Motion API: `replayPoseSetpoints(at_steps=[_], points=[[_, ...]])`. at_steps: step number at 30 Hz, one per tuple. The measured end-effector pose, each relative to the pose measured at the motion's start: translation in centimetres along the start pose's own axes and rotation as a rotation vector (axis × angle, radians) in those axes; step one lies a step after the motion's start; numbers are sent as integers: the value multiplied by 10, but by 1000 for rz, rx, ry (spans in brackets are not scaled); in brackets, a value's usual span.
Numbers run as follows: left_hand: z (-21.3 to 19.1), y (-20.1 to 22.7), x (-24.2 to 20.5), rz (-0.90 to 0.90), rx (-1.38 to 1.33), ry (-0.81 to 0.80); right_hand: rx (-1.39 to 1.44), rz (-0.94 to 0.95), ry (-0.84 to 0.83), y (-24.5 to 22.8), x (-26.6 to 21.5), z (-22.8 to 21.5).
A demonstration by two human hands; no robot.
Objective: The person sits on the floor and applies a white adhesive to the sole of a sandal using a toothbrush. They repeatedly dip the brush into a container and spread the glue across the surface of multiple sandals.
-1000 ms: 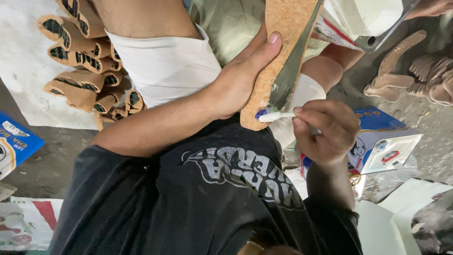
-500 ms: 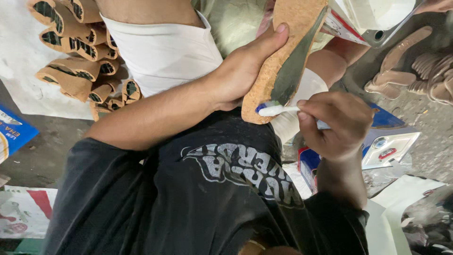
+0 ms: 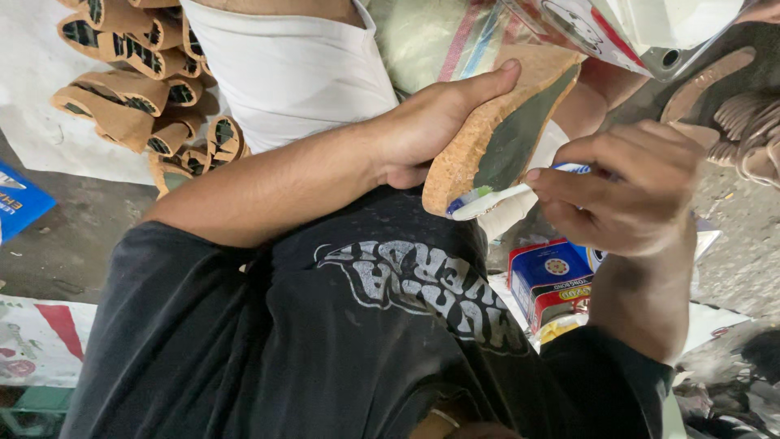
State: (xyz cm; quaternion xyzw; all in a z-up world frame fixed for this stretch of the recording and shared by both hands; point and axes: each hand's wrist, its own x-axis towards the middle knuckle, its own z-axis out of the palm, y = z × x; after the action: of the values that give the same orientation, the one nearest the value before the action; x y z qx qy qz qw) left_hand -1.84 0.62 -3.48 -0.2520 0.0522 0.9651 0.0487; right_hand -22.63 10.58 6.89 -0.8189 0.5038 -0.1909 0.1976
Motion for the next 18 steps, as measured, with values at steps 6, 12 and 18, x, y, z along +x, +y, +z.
replayPoseSetpoints(at_steps=[6,12,18], points=[[-10,-2,2,-43,-24,-45,235,-68,-26,39,-40,2],[-26,14,-5,-149,-296,-397,962,478,711,46,-119,7],[-16,35,-9,-317,-165,-505,1153,404,764,68,-137,59]])
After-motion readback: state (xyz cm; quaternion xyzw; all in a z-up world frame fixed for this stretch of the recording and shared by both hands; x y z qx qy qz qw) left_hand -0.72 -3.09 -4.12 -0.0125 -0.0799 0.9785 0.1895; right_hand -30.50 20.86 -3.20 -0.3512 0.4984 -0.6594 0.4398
